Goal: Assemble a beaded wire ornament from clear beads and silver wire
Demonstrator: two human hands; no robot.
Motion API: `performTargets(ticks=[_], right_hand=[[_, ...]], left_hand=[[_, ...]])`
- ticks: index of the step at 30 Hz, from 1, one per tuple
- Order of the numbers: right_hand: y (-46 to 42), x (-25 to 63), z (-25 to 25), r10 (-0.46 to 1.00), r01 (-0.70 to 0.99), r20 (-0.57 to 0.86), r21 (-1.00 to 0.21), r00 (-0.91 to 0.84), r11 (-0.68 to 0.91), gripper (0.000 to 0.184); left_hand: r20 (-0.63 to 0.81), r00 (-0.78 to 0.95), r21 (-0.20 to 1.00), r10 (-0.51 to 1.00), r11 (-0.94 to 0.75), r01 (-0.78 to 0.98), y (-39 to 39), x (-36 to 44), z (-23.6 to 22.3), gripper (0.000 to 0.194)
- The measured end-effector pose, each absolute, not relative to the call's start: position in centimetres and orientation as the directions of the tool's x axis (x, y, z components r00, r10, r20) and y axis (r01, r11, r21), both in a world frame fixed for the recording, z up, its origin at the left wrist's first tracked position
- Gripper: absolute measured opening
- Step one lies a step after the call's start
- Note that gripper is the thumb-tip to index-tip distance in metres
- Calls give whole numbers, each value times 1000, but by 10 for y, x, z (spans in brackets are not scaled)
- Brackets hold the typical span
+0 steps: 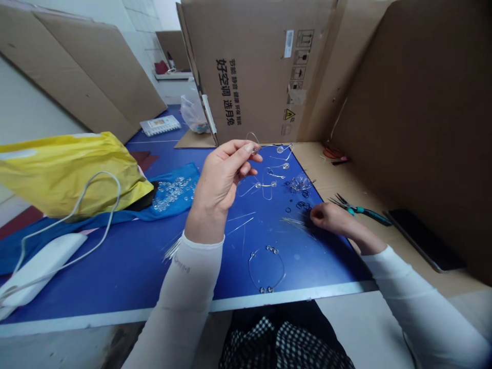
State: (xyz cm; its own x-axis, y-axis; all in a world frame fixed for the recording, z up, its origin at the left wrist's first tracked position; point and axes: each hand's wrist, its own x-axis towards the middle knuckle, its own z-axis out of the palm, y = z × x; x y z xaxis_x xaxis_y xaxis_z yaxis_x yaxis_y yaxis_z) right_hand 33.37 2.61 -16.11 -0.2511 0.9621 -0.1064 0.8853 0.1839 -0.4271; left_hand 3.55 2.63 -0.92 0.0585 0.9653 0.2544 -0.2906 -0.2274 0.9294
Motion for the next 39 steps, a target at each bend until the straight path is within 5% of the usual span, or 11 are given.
performTargets(ticks=[9, 14, 20, 27, 34, 39], right_hand=[[25, 342, -133, 981, 379, -105, -925, -164, -36, 34], [19, 327, -118, 989, 43, -55, -998, -140, -49, 50], [5, 304, -93, 990, -190, 57, -981, -126, 32, 38], [-2, 276, -62, 970, -252, 213, -951, -117, 178, 30], [9, 255, -37, 915, 36, 392, -917, -92, 397, 21], [12, 245, -28, 889, 65, 438, -891, -132, 449, 19]], left_hand=[[212, 67, 939, 975, -184, -289, 28, 38, -10, 9], [205, 100, 940, 974, -168, -297, 30, 38, -13, 13], [220, 161, 953, 962, -177, -246, 32, 40, -18, 26], [228, 246, 968, 942, -192, -162, 31, 45, -23, 36], [200, 236, 975, 951, -169, -145, 30, 46, -26, 38], [265, 233, 964, 935, -251, -91, 26, 43, -25, 32]])
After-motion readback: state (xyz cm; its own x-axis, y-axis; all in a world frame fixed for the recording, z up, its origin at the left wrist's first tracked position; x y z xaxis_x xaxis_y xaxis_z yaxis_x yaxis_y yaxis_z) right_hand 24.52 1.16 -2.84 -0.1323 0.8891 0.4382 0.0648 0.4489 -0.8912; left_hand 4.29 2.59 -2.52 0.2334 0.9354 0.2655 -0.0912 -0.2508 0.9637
